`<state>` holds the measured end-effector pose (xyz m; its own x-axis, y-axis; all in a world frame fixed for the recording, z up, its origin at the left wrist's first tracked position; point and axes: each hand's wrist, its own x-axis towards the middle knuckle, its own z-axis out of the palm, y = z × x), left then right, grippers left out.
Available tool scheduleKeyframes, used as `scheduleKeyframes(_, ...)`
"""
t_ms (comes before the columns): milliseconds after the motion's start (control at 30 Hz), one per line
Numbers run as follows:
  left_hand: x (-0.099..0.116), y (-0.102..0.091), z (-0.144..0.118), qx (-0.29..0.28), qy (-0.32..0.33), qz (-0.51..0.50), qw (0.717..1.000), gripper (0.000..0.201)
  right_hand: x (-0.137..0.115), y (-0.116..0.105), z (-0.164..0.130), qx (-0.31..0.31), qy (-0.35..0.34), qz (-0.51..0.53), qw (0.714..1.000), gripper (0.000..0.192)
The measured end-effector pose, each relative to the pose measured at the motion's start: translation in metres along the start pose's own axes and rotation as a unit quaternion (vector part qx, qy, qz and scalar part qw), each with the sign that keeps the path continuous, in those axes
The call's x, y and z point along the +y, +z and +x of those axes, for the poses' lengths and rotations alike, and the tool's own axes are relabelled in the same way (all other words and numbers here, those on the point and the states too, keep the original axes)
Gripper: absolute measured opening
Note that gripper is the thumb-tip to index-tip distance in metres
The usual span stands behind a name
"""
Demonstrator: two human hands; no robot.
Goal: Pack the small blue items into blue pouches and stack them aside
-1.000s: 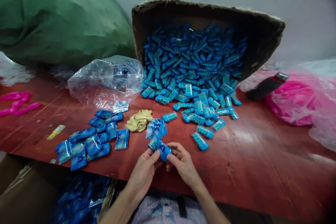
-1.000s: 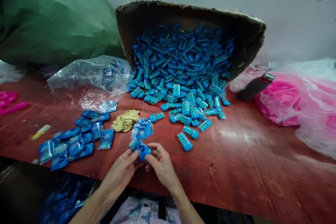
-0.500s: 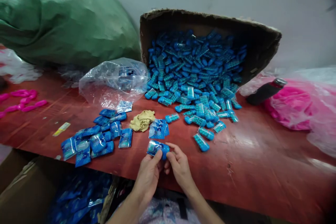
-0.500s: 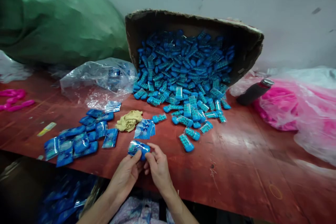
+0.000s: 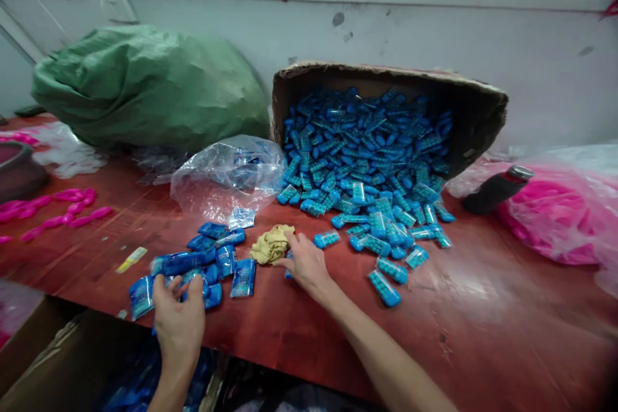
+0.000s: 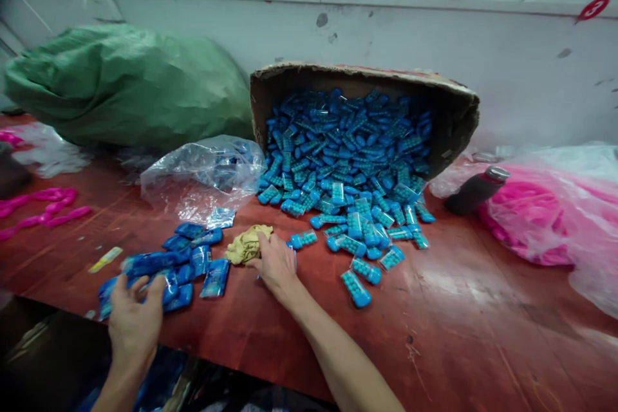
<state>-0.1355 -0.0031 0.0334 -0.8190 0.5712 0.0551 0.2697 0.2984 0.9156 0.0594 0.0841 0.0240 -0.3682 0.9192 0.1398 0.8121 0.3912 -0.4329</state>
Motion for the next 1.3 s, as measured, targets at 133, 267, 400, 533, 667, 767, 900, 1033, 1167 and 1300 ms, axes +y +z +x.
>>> scheduleKeyframes(133, -0.002, 0.012, -0.037, -0.046, 0.132, 0.057, 0.989, 0.046, 0.0, 0.017, 0.038, -0.029, -0.015, -0.026, 0.999, 0.017)
scheduleKeyframes(267, -0.003, 0.036, -0.071, -0.191, 0.141, -0.009, 0.971, 0.024, 0.015, 0.014, 0.027, -0.023, -0.021, -0.032, 0.999, 0.021)
scheduleKeyframes(400, -0.007, 0.053, -0.079, -0.221, 0.148, -0.026, 0.964, 0.023, 0.037, 0.002, -0.018, -0.001, -0.006, -0.051, 0.999, 0.029)
scheduleKeyframes(533, -0.009, 0.062, -0.083, -0.251, 0.146, -0.035, 0.956, 0.023, 0.046, 0.009, -0.05, 0.016, 0.018, -0.066, 0.998, 0.017)
scheduleKeyframes(667, -0.008, 0.07, -0.091, -0.276, 0.029, -0.086, 0.957, 0.029, 0.045, 0.017, -0.055, 0.047, 0.023, -0.056, 0.997, 0.02)
scheduleKeyframes(767, -0.007, 0.081, -0.094, -0.278, -0.134, -0.14, 0.941, 0.049, 0.041, 0.012, -0.058, 0.074, 0.011, -0.032, 0.997, 0.022)
scheduleKeyframes(900, -0.005, 0.093, -0.095, -0.323, -0.237, -0.211, 0.892, 0.043, 0.032, 0.004, -0.074, 0.098, -0.013, 0.055, 0.994, 0.023)
scheduleKeyframes(1033, -0.003, 0.095, -0.097, -0.337, -0.246, -0.239, 0.877, 0.033, 0.032, 0.002, -0.08, 0.112, 0.043, 0.226, 0.967, 0.03)
scheduleKeyframes(1167, -0.001, 0.097, -0.101, -0.341, -0.259, -0.252, 0.868, 0.033, 0.04, 0.006, -0.069, 0.092, 0.131, 0.389, 0.907, 0.024)
scheduleKeyframes(1300, 0.002, 0.098, -0.102, -0.334, -0.271, -0.256, 0.866, 0.033, 0.04, 0.014, -0.059, 0.075, 0.142, 0.39, 0.906, 0.026)
